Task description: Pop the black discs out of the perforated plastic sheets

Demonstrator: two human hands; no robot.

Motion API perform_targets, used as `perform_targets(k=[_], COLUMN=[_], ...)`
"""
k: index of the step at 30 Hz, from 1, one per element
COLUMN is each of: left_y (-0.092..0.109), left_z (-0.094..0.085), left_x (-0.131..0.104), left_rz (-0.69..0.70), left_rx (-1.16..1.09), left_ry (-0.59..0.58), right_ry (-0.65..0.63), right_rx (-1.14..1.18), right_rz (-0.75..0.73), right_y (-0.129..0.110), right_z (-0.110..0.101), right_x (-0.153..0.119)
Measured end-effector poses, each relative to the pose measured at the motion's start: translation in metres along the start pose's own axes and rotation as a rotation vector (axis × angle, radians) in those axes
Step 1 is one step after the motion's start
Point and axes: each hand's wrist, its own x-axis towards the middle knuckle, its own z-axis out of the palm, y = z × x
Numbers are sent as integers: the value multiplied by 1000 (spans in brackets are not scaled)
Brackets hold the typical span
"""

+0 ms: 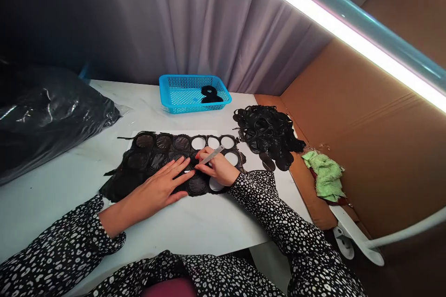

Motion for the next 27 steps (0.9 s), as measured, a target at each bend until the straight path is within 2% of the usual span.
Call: perform_targets(k=[4, 7, 9, 12, 13, 14, 15, 17, 20, 23, 25, 27], left_y=[0, 0, -1, -6, -8, -10, -11, -9, 4, 21, 28, 29], left_z=[2, 2, 1, -2, -4, -5, -6, -8, -8, -4, -1, 1], left_x=[-1, -1, -1, 4, 6, 9, 11, 13, 5, -13, -23, -29], left_rz=[-2, 1, -5, -12, -14, -17, -23, -57, -45, 22, 14, 5], left_rx=[14, 10, 1, -16, -22, -26, -25, 1, 51, 54, 31, -5], left_ry=[2, 1, -7, -34, -44, -49, -44, 15, 104, 71, 47, 35], right_ry=[-25, -24, 135, 574, 681, 722, 719, 591, 325, 188, 149, 107], right_rx=[-137, -290, -342, -454, -487, -503, -503, -458, -331, -186, -80, 8], right_rz=[-80, -129, -31, 249, 296, 301, 278, 168, 27, 1, 17, 41], right_y=[-6, 1, 15, 40, 44, 44, 40, 22, -14, -34, -36, -34], right_z=[12, 16, 2, -40, -52, -60, -63, -50, -5, 28, 32, 27], right_x=[-4, -2, 2, 5, 4, 1, -3, -14, -30, -40, -42, -41])
